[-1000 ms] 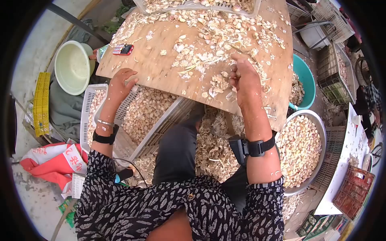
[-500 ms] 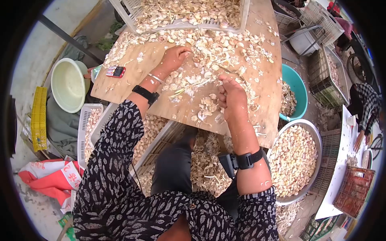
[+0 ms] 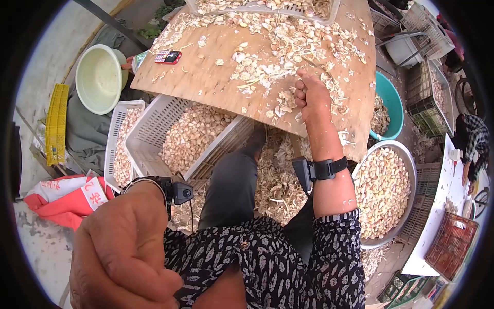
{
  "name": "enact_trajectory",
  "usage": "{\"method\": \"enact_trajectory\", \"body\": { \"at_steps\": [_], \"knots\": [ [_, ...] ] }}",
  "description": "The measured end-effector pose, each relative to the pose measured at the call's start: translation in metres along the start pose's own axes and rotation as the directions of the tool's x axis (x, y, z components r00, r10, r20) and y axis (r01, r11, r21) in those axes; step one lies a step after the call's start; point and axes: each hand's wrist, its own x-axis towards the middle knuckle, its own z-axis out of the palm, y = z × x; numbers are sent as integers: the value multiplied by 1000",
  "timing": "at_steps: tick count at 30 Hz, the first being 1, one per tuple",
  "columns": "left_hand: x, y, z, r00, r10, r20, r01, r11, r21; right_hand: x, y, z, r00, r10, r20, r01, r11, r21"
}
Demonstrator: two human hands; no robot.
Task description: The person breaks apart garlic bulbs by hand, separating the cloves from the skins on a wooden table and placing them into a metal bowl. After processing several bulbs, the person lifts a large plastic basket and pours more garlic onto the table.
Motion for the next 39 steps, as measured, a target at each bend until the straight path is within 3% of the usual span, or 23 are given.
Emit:
{"method": "enact_trajectory", "body": {
  "at_steps": [1, 6, 7, 8, 9, 10, 12, 14, 17, 19, 23, 24, 25, 26, 27, 29, 30, 34, 35, 36, 37, 38, 39],
  "knots": [
    [4, 10, -1, 965, -257, -50, 262, 954, 144, 0, -3, 4, 1000, -6, -1, 6, 999, 37],
    [-20, -18, -67, 842, -526, 115, 392, 746, 538, -7, -14, -4, 983, -182, -36, 178, 981, -76],
    [-34, -28, -95, 685, -722, 99, 375, 466, 801, -6, -17, -6, 981, -191, -41, 187, 979, -76],
    [-62, -48, -127, 545, -831, 114, 339, 342, 877, -7, -19, -9, 983, -173, -67, 168, 983, -75],
    [-84, -65, -151, 426, -887, 181, 170, 275, 946, -7, -19, -10, 984, -153, -94, 146, 987, -73],
    [-103, -89, -167, 453, -866, 214, 98, 287, 953, -4, -17, -11, 985, -152, -77, 148, 987, -61],
    [-104, -151, -157, 462, -887, -6, 434, 220, 874, -4, -19, -2, 984, -133, -121, 119, 986, -117],
    [-114, -222, -135, 593, -797, 116, 354, 387, 852, -2, -21, -3, 991, -84, -106, 71, 990, -124],
    [-146, -301, -121, 562, -774, 291, 178, 457, 871, 3, -20, -6, 997, -48, -59, 45, 997, -56],
    [-152, -317, -115, 382, -819, 428, -45, 446, 894, 3, -19, -5, 996, -44, -75, 41, 998, -45],
    [-143, -314, -115, 336, -837, 432, -53, 441, 896, 9, -10, -6, 997, -45, -63, 43, 998, -44],
    [-137, -306, -117, 283, -937, 207, 527, 332, 782, 10, -9, -7, 997, -49, -59, 46, 998, -50],
    [-127, -295, -117, 103, -994, 48, 916, 113, 386, 8, -10, -3, 997, -56, -53, 54, 997, -46],
    [-123, -282, -116, 91, -992, 91, 993, 97, 72, 4, -9, 2, 996, -84, -8, 82, 986, -145],
    [-123, -269, -110, 92, -992, 90, 992, 99, 75, -2, -7, 6, 994, -104, 36, 110, 964, -243],
    [-120, -241, -94, 151, -988, 23, 893, 126, -433, -9, -7, 12, 990, -114, 89, 132, 964, -232],
    [-118, -227, -87, 152, -988, 15, 893, 131, -431, -9, -6, 12, 990, -109, 85, 125, 968, -219],
    [-72, -135, -43, 478, -865, 153, 664, 242, -708, 1, -5, 5, 992, -113, 61, 121, 978, -167],
    [-57, -114, -28, 656, -718, 233, 602, 311, -735, 2, -3, 3, 990, -132, 40, 137, 974, -180],
    [-45, -87, -2, 712, -687, 142, 400, 231, -887, -4, -9, 3, 993, -113, 18, 114, 975, -188],
    [-30, -86, -5, 833, -454, 317, 435, 184, -881, -1, -10, -1, 993, -116, 10, 116, 976, -186],
    [-22, -76, 3, 854, -381, 354, 409, 72, -910, 7, -12, -5, 981, -191, -38, 173, 944, -279],
    [-16, -62, 11, 838, -439, 325, 380, 40, -924, 14, -11, -6, 961, -266, -80, 219, 902, -371]
  ]
}}
